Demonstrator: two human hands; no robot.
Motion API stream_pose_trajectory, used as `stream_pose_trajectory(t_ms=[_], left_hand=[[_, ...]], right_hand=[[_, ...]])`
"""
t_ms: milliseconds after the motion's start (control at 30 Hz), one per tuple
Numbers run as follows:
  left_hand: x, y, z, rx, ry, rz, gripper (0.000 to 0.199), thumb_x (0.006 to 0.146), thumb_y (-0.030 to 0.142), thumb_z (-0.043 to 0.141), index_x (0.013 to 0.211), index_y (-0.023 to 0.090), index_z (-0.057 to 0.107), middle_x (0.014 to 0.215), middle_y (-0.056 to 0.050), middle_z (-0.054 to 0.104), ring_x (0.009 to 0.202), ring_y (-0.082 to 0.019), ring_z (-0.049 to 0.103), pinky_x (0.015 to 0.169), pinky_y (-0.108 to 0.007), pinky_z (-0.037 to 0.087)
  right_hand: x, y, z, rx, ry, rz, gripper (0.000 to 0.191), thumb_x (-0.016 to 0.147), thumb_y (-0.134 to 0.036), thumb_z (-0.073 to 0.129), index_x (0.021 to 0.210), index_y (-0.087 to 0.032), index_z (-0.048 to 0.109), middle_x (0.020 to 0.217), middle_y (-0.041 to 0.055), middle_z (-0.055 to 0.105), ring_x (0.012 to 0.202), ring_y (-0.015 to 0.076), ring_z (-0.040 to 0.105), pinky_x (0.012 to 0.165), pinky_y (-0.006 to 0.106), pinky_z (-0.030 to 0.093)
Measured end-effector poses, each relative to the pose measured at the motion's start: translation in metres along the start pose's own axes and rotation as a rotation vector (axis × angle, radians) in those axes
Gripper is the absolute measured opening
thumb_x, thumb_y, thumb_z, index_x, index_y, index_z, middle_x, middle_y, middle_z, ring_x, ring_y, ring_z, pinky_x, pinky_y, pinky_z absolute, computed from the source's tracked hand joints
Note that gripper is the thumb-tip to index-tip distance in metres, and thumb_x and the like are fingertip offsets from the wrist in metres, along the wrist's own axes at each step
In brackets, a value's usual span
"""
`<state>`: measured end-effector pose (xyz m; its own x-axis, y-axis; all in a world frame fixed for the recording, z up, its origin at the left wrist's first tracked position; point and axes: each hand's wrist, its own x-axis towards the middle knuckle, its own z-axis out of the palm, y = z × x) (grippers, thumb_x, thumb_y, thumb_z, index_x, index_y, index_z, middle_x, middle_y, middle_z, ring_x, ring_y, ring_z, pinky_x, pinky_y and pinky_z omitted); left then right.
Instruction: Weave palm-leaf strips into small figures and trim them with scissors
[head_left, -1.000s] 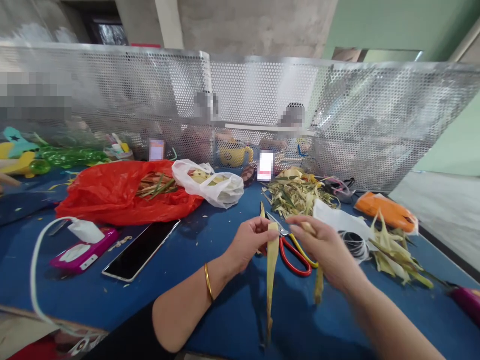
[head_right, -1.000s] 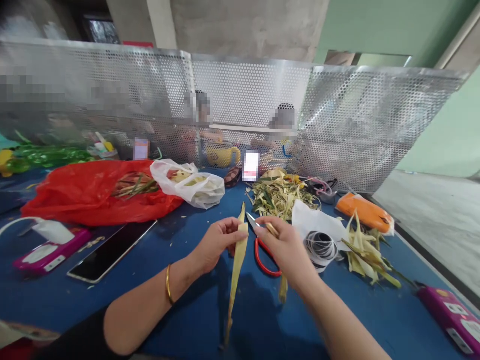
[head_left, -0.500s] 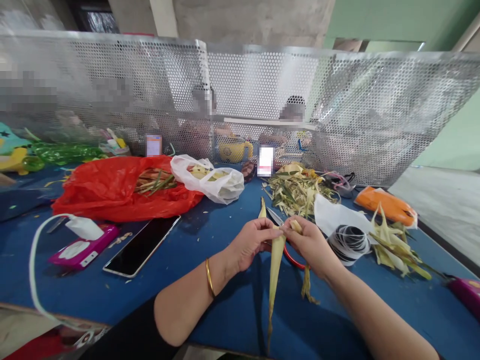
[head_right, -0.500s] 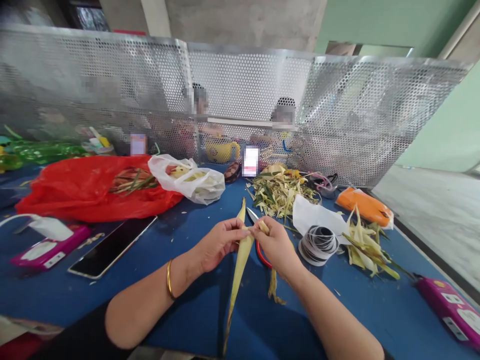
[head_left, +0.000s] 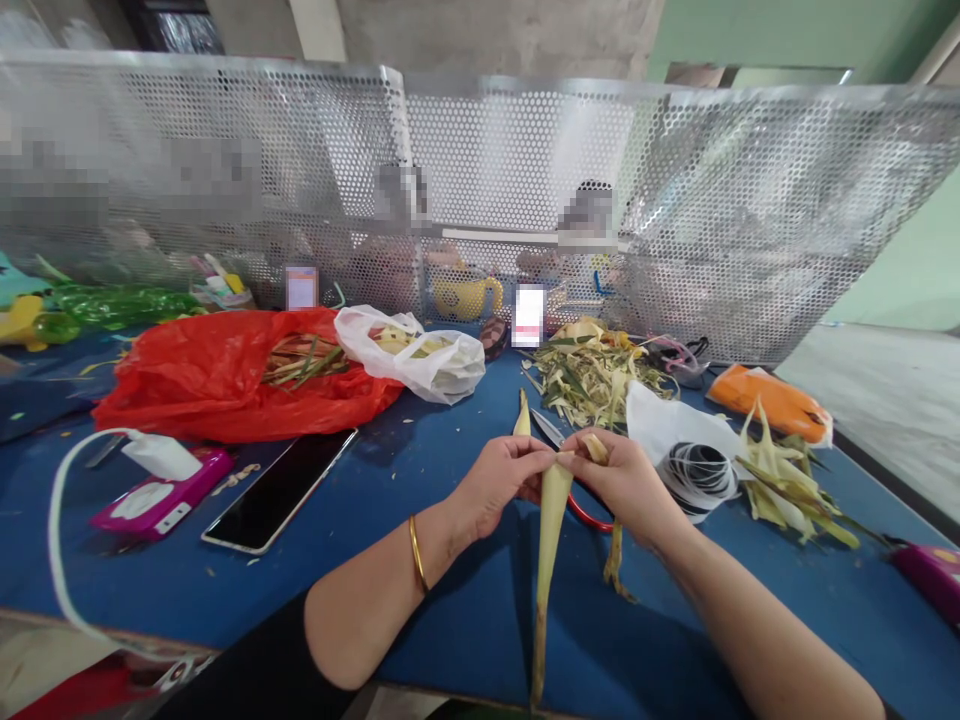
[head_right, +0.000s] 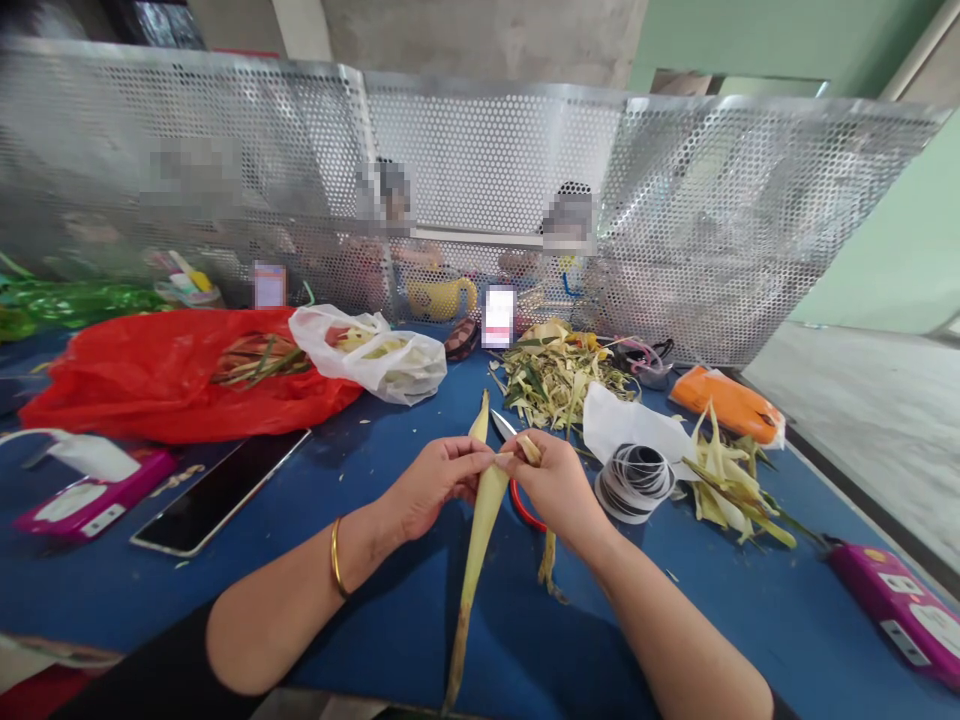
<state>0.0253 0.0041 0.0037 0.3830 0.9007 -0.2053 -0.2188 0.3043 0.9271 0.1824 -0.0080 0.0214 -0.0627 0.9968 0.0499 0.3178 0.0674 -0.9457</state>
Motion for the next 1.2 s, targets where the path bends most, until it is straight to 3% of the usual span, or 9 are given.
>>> stream_pose_trajectory(t_ms=[533, 867, 1200], left_hand=[[0.0003, -0.0009, 0.0037, 0.058, 0.032, 0.137, 0.02, 0.064, 0.034, 0.072, 0.063, 0.015, 0.065, 0.055, 0.002, 0.058, 0.05, -0.009, 0.05, 0.05, -0.02, 0.04], [0.0011, -0.0035, 0.0032, 0.025, 0.049, 0.127, 0.015, 0.065, 0.029, 0.069, 0.064, 0.014, 0.065, 0.055, 0.001, 0.059, 0.049, -0.009, 0.052, 0.051, -0.021, 0.042], [0.0016, -0.0064, 0.0023, -0.001, 0.057, 0.109, 0.02, 0.062, 0.032, 0.072, 0.065, 0.014, 0.065, 0.057, 0.0, 0.06, 0.052, -0.01, 0.053, 0.052, -0.022, 0.043]], right_hand=[[-0.0017, -0.0056, -0.0021, 0.134, -0.064, 0.088, 0.033, 0.06, -0.044, 0.078, 0.065, -0.018, 0.06, 0.052, -0.0062, 0.045, 0.048, 0.0078, 0.031, 0.046, 0.024, 0.022], [0.001, 0.003, -0.0031, -0.107, -0.027, -0.152, 0.022, 0.076, -0.035, 0.064, 0.064, -0.019, 0.057, 0.059, -0.0027, 0.05, 0.058, 0.013, 0.041, 0.055, 0.026, 0.031], [-0.0037, -0.0031, -0.0023, -0.367, 0.007, -0.315, 0.013, 0.081, -0.025, 0.056, 0.069, -0.019, 0.056, 0.06, -0.0019, 0.054, 0.058, 0.0135, 0.046, 0.056, 0.025, 0.034]])
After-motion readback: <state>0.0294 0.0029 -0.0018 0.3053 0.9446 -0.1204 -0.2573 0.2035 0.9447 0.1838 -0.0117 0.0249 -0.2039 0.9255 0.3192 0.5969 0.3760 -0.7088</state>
